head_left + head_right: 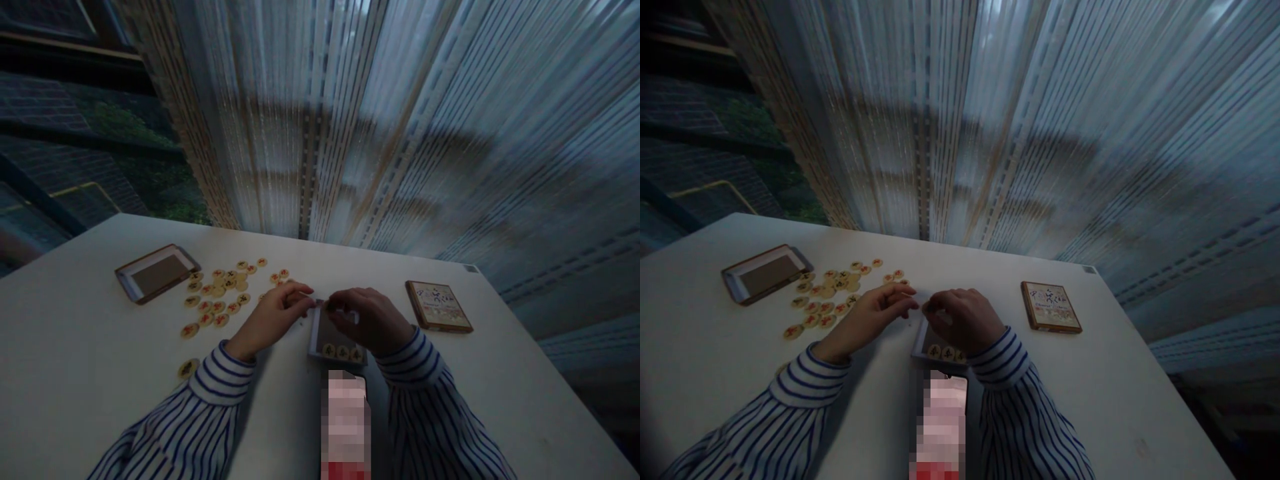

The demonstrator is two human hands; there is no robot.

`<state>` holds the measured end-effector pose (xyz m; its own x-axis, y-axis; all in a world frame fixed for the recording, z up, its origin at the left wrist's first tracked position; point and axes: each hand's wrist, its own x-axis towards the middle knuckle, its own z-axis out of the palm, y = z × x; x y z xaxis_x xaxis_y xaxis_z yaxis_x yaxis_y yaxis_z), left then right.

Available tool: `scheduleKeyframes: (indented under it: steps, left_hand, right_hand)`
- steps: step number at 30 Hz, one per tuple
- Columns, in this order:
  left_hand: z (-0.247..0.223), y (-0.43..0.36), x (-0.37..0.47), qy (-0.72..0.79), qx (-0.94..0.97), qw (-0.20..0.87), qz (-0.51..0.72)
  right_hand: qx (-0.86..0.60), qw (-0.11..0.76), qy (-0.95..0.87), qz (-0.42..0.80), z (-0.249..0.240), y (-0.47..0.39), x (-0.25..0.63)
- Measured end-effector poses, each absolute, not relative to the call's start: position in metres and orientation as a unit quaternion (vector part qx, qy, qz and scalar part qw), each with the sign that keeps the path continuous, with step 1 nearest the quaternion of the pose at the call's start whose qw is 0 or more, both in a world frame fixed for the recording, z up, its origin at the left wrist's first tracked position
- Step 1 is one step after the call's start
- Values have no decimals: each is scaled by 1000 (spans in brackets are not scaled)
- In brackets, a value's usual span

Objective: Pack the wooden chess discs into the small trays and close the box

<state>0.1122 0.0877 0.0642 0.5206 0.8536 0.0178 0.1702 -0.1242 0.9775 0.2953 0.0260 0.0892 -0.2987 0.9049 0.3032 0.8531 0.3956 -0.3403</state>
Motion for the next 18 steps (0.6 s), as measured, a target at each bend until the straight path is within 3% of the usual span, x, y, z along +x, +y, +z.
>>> scheduleKeyframes:
  steps: [9, 18]
  left_hand:
    - [9, 79, 107, 455, 693, 432, 355]
    - [4, 72, 110, 440, 750, 366, 333]
  right_hand:
    - [-569, 93, -808, 120, 78, 34, 289]
    - [-554, -6, -820, 144, 72, 37, 277]
